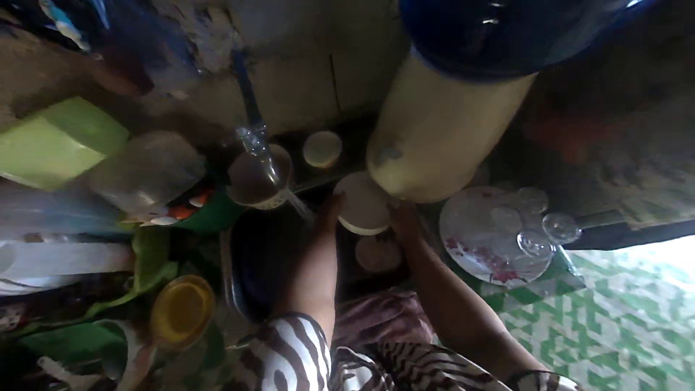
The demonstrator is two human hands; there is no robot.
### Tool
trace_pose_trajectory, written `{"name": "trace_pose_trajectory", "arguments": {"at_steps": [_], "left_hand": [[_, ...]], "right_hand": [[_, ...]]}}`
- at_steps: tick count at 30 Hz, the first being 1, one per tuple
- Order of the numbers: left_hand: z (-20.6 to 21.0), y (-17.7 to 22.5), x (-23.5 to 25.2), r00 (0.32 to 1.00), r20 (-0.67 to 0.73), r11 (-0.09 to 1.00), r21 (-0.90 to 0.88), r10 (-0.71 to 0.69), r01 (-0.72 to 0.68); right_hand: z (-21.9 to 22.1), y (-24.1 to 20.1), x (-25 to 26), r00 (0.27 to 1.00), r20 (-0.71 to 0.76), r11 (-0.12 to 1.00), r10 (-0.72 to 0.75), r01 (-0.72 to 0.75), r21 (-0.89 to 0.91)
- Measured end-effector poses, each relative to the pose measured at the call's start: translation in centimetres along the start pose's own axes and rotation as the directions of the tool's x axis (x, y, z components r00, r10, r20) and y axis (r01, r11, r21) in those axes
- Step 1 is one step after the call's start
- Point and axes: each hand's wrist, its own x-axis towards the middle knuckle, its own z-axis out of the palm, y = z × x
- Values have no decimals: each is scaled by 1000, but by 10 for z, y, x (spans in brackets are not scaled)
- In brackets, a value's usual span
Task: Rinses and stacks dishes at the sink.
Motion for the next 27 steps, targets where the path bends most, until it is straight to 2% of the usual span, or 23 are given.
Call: {"name": "trace_pose_trajectory", "arguments": {"at_steps": [3, 5, 8, 11, 13, 15, 17, 19, 21, 24, 27], "left_hand": [[-2, -11, -11, 1000, -9, 998, -56, 2, -3], [-6, -20, -28, 999, 1, 971, -237, 39, -37], [-16, -35, -55, 999, 44, 908, -418, 3, 16], [-34, -42, -80, 997, -29, 854, -518, -77, 50], [-48, -43, -99, 991, -107, 840, -543, -82, 11], [-63, -46, -108, 981, -191, 866, -483, 45, -133], [-79, -44, -117, 948, -272, 904, -342, 167, -257], [-94, -35, -126, 918, -308, 941, -146, 251, -306], [-107, -26, -134, 885, -309, 934, 33, 348, -355], [-117, -18, -140, 851, -293, 895, 40, 436, -445], [-127, -22, -153, 831, -214, 854, 41, 514, -518]], "right_hand": [[6, -3, -16, 999, -39, 999, 33, -34, -35], [8, -3, -21, 999, -34, 999, 23, -24, -28], [18, 6, -23, 1000, -4, 999, -5, 5, 37], [27, -3, -38, 997, 53, 999, -49, 50, -20], [37, -9, -50, 995, 93, 1000, -27, 26, 9], [50, -17, -58, 994, 108, 996, -11, 1, 86], [67, -23, -66, 994, 102, 985, 30, -47, 168], [88, -22, -66, 996, 83, 960, 36, -57, 273], [111, -17, -63, 992, 128, 926, 15, -62, 372], [142, -5, -51, 967, 243, 825, -79, -73, 560], [162, 3, -46, 945, 312, 735, -102, -139, 663]]}}
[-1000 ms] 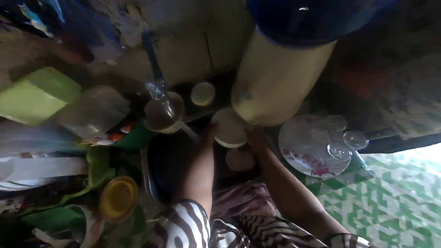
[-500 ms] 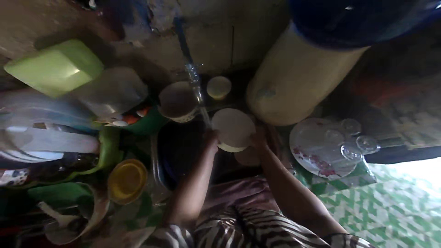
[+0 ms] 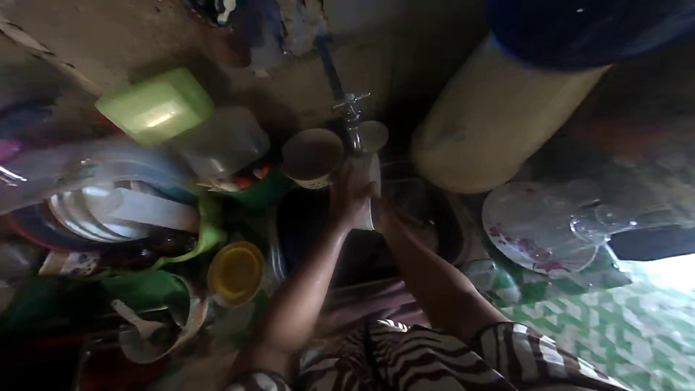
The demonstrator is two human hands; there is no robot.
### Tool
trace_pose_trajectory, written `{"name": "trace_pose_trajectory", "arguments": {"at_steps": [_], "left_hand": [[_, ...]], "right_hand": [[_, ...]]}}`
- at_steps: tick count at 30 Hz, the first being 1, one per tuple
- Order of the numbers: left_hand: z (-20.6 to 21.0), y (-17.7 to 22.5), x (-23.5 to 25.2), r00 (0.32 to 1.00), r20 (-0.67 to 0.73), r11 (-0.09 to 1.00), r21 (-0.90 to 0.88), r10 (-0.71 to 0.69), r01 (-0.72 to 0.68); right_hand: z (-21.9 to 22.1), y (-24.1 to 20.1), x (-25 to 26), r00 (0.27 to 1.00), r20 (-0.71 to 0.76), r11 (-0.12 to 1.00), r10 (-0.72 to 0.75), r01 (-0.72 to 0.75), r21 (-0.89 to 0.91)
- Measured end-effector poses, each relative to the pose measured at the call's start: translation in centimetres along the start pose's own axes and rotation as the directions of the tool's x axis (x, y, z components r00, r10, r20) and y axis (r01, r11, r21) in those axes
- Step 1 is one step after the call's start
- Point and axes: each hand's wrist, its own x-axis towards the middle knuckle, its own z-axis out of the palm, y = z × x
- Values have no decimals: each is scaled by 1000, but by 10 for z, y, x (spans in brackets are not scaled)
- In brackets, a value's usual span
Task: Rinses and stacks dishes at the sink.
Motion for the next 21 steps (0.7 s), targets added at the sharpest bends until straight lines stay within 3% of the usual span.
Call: {"name": "trace_pose_trajectory", "arguments": {"at_steps": [4, 8, 11, 17, 21], "left_hand": [[-22, -14, 0, 987, 122, 990, -104, 108, -96], [-36, -29, 18, 962, 254, 984, -169, 104, -62], [-39, -19, 22, 949, 312, 997, -77, 41, -17], [-27, 6, 31, 931, 365, 990, 140, -29, -24], [-22, 14, 29, 956, 281, 958, 288, -78, -6]], "right_hand": [[-5, 9, 6, 998, 69, 992, -4, -4, 127], [-16, 6, 10, 986, 164, 994, -37, 19, 109], [-17, 3, 0, 989, 145, 999, 8, -16, 51], [-26, 16, 9, 975, 221, 987, 38, -71, 141], [-28, 14, 11, 982, 178, 988, 64, -88, 128]]}}
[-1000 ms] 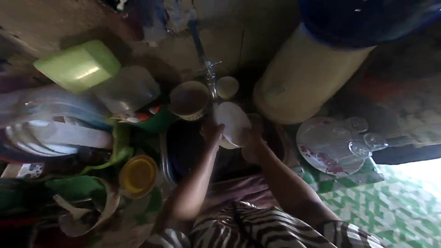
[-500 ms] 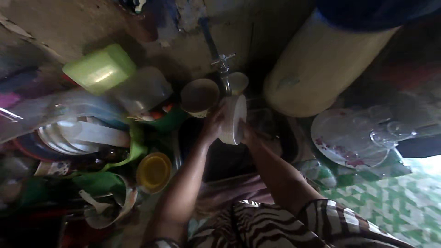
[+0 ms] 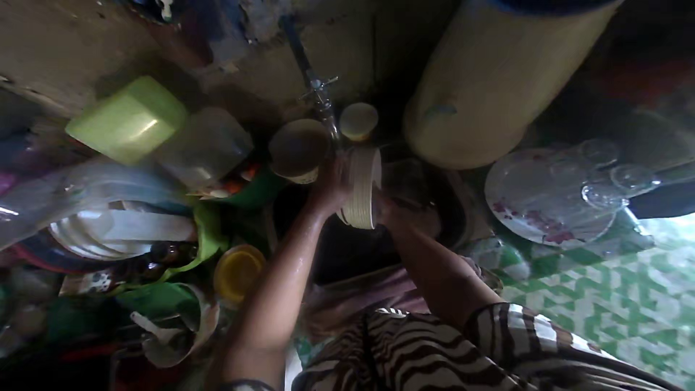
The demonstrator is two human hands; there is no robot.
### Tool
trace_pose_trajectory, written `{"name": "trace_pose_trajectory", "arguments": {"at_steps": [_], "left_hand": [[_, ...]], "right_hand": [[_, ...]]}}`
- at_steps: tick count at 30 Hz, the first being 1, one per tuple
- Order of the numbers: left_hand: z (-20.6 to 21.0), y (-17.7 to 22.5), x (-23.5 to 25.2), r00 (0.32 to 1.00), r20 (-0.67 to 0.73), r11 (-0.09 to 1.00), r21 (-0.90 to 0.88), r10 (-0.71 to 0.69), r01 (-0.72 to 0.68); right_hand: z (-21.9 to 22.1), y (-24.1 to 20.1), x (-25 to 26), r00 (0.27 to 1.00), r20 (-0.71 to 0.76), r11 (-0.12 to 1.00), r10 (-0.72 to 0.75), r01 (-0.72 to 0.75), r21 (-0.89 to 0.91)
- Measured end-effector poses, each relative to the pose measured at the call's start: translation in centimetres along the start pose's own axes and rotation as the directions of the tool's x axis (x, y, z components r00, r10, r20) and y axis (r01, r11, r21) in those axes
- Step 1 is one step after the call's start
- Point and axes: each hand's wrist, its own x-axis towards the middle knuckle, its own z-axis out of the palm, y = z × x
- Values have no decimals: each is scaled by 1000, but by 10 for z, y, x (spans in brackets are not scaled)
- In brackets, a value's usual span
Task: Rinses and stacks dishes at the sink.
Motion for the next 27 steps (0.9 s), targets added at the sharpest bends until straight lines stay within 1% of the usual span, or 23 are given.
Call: {"name": "trace_pose_trajectory", "arguments": {"at_steps": [2, 3, 4, 6, 8, 11, 13, 15, 17, 19, 22, 24, 25, 27], "left_hand": [[7, -6, 2, 992, -104, 997, 35, 75, -72], [8, -8, 2, 985, -139, 994, 53, 102, -95], [9, -9, 2, 983, -150, 993, 82, 102, -90], [11, -8, 0, 985, -141, 987, 139, 100, -80], [8, -3, -2, 986, -111, 986, 125, 121, -106], [-1, 10, -1, 995, 6, 990, 106, 96, -96], [-6, 15, 1, 996, 61, 992, 106, 60, -66], [-10, 12, 4, 995, 72, 991, 109, 69, -77], [-15, 13, 4, 996, 92, 992, 124, 24, -36], [-17, 16, 3, 995, 97, 989, 146, -25, 10], [-20, 16, 2, 995, 90, 991, 126, -52, 41], [-22, 14, 2, 995, 73, 988, 146, -62, 51], [-22, 13, 1, 997, 50, 988, 149, -52, 44], [-20, 5, 0, 1000, -3, 989, 148, 23, -22]], "right_hand": [[3, -3, -5, 1000, -11, 999, -16, 17, 38], [4, -4, -7, 1000, -1, 997, -28, 28, 70], [6, -5, -11, 999, 2, 994, -37, 36, 100], [8, -7, -19, 997, -13, 988, -72, 73, 135], [10, -10, -20, 995, -48, 986, -89, 95, 137], [0, -2, 6, 996, -37, 983, -79, 84, 161], [-4, 3, 15, 995, -41, 988, -92, 96, 121], [-2, 3, 11, 997, -59, 996, -58, 61, 58], [0, 4, 8, 997, -45, 997, -62, 63, 42], [4, 3, 6, 996, -33, 995, -83, 84, 55], [12, 3, 7, 996, -30, 993, -80, 83, 84], [14, 4, 5, 994, -27, 990, -107, 109, 88], [16, 4, 3, 992, -33, 989, -118, 121, 85], [16, 3, 1, 993, -61, 990, -105, 110, 91]]}}
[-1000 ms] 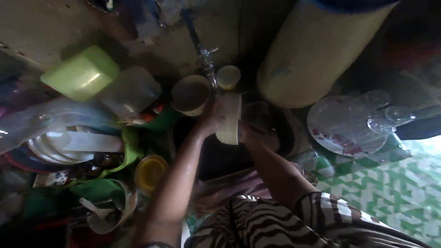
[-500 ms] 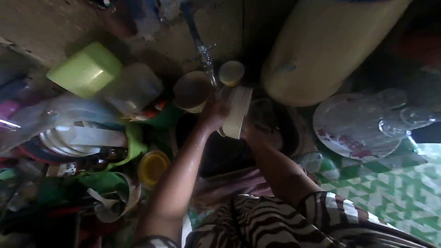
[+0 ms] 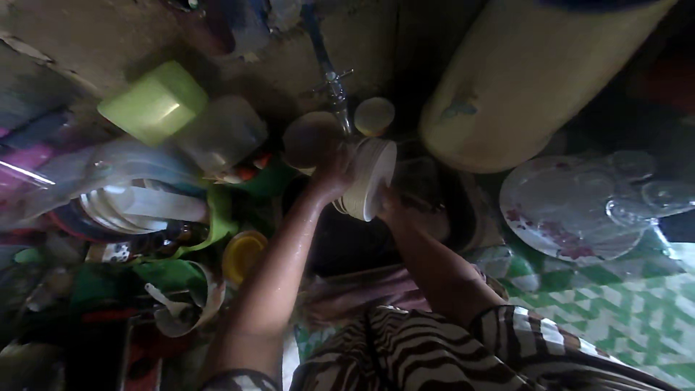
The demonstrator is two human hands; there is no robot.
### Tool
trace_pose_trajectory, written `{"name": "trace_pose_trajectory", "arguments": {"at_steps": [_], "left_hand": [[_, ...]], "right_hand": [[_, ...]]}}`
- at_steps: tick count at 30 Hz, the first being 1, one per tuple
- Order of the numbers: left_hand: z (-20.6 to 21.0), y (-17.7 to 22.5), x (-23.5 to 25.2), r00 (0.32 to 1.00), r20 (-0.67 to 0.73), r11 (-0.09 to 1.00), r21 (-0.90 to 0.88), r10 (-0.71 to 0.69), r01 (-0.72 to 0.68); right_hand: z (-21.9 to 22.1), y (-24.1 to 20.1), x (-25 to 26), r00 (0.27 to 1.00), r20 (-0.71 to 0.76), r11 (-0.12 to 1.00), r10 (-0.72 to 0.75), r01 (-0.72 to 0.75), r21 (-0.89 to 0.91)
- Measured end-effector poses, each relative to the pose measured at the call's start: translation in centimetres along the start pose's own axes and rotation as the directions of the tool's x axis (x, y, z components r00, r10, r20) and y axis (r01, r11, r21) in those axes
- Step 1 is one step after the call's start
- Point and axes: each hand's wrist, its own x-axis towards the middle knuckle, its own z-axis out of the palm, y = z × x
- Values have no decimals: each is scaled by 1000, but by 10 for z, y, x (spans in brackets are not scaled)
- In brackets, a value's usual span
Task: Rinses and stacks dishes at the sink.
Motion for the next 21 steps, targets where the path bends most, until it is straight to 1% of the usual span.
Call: {"name": "trace_pose_trajectory", "arguments": {"at_steps": [1, 3, 4, 6, 7, 9, 11, 14, 16, 18, 20, 21], "left_hand": [[3, -6, 0, 998, -35, 998, 16, 58, -58], [12, -16, -1, 981, -103, 982, 109, 167, -156], [17, -18, -2, 976, -126, 974, 166, 176, -154], [25, -15, -5, 977, -170, 960, 267, 129, -80], [28, -13, -6, 970, -205, 950, 306, 130, -62], [36, -11, -7, 953, -245, 925, 372, 180, -80], [39, -12, -7, 946, -234, 905, 410, 225, -114], [33, 0, -8, 968, -173, 920, 379, 179, -103], [32, 1, -7, 975, -161, 915, 396, 152, -77], [33, 2, -10, 987, -109, 901, 428, 120, -62], [35, 2, -16, 992, -59, 895, 439, 113, -76], [38, 0, -18, 990, -63, 902, 423, 127, -89]], "right_hand": [[-1, 0, 0, 1000, -9, 1000, 3, -3, 9], [-2, -1, -1, 1000, -1, 1000, -13, 13, 5], [-3, 0, -2, 1000, 8, 1000, -22, 22, 4], [-1, 0, -3, 999, 25, 999, -44, 43, 25], [-1, 0, -3, 997, 46, 998, -56, 54, 35], [0, 1, -5, 994, 79, 997, -72, 70, 31], [1, 2, -7, 996, 75, 998, -55, 54, 12], [1, 6, -9, 1000, 22, 1000, -15, 15, -1], [-4, 11, -9, 1000, -4, 1000, 11, -11, -20], [-4, 12, -17, 1000, -28, 999, 6, -7, -32], [-5, 11, -24, 999, -37, 1000, -3, 2, -14], [-6, 11, -26, 999, -45, 1000, 8, -8, -4]]}}
